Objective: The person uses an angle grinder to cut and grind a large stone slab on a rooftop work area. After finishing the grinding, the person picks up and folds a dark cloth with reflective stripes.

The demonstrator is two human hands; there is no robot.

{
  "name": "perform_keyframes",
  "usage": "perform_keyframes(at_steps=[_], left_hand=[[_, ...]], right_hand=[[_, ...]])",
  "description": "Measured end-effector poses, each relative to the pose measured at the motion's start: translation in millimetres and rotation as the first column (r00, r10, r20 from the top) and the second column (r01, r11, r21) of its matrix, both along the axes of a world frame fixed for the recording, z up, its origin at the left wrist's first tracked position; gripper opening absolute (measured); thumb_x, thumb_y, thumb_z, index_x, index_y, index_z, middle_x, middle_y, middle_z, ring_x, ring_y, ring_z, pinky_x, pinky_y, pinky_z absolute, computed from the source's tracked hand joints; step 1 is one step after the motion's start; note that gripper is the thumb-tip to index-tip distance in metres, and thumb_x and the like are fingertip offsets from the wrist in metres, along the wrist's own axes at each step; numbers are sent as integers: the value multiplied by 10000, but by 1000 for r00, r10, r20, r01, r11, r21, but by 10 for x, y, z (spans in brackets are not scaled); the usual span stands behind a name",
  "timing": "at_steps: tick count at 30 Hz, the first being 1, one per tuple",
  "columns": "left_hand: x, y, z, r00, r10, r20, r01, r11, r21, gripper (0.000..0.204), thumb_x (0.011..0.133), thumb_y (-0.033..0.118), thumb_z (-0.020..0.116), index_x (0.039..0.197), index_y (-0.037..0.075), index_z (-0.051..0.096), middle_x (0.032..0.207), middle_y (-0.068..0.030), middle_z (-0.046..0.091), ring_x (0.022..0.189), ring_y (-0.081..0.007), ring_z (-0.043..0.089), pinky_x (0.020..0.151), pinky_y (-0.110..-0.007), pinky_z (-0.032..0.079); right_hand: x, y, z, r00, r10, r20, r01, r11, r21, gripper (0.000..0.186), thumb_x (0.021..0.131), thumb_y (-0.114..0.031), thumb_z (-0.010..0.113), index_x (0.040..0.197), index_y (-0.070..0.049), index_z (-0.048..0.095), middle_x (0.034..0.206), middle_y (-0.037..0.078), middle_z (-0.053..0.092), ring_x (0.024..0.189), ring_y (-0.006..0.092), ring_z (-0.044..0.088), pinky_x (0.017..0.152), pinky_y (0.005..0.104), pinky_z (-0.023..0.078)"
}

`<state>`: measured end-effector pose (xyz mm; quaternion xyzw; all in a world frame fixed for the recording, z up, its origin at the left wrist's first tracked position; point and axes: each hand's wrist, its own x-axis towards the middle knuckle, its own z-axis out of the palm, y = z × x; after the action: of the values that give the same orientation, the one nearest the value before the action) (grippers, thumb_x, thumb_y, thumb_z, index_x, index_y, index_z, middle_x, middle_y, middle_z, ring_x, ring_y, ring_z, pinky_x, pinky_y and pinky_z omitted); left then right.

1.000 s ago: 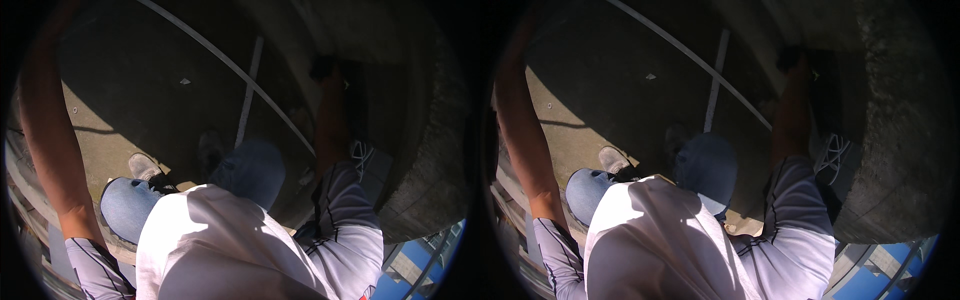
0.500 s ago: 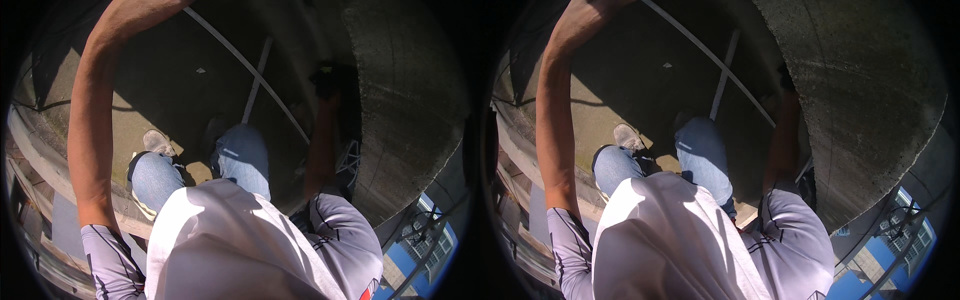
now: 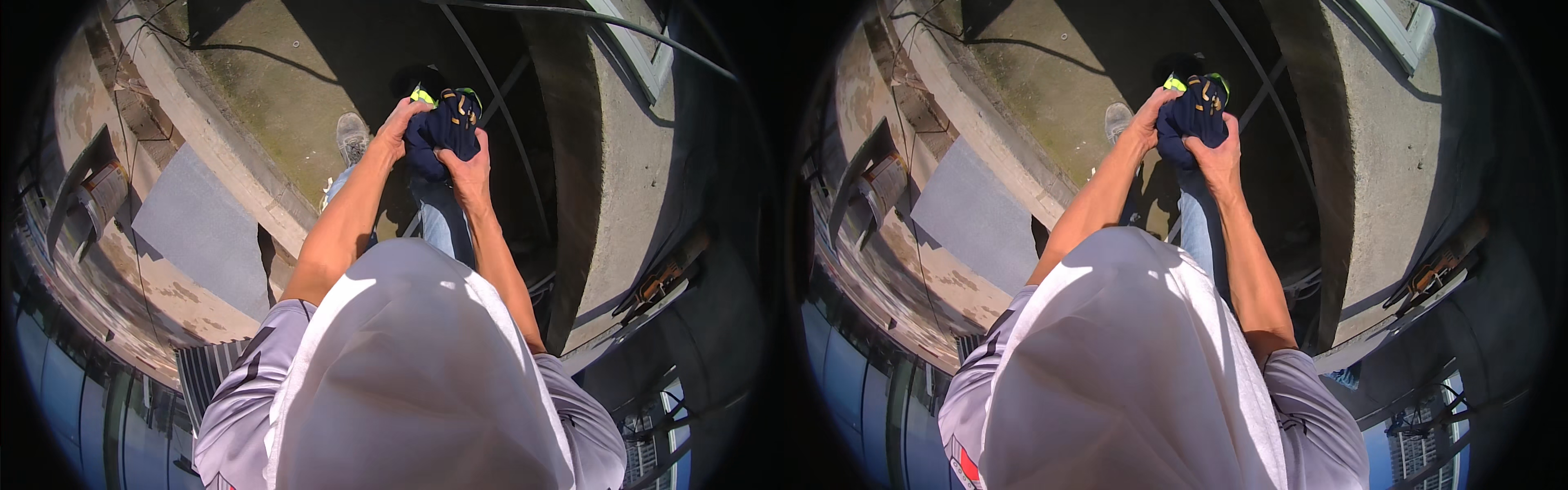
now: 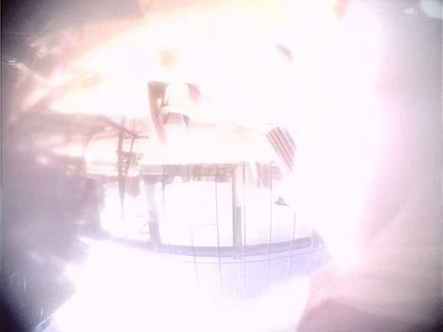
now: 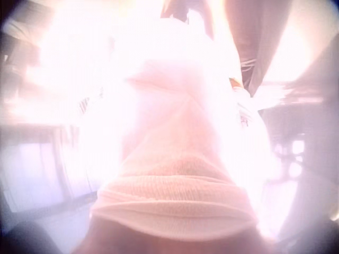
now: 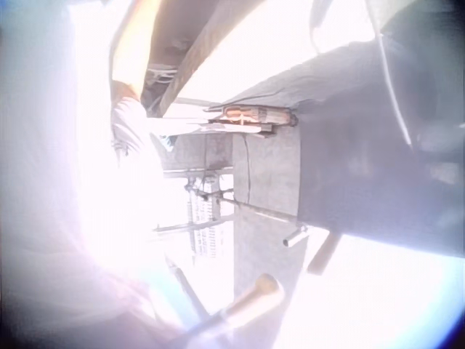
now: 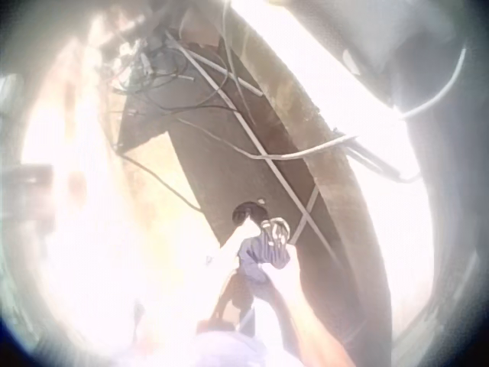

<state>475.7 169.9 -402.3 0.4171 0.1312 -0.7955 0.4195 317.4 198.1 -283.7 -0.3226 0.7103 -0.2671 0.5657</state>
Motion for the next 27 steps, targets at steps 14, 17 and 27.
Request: perform_keyframes(at_steps=[14, 17, 27], left_hand=[[529, -311, 3870, 995, -24, -95, 11, 991, -131, 299, 917, 254, 669, 1124, 40, 700, 959, -125, 775, 804, -286, 785, 774, -416, 679], [541, -414, 4538, 988, -51, -143, 23, 981, -192, 300, 937, 211, 644, 1159, 17, 702, 987, -138, 779, 836, -290, 797, 794, -420, 689], [129, -338, 5961, 932, -142, 335, 347, 620, -703, 504, 973, 74, 521, 1439, -63, 655, 1402, -153, 748, 1222, -224, 726, 1113, -346, 563]], right_hand=[[-266, 778, 3941, 904, 423, 62, -418, 904, -87, 216, 893, -234, 897, 888, -34, 817, 1381, 127, 723, 1277, 266, 702, 1024, 422, 572], [-217, 656, 3974, 967, -98, 236, 134, 980, -145, 404, 1021, -307, 814, 1330, -58, 737, 1488, 167, 657, 1325, 234, 681, 1028, 389, 595], [-25, 311, 4640, 708, -254, 659, 433, 893, -121, 517, 1047, -352, 772, 1348, 62, 695, 1242, 105, 756, 1168, 146, 702, 1034, 307, 553]])
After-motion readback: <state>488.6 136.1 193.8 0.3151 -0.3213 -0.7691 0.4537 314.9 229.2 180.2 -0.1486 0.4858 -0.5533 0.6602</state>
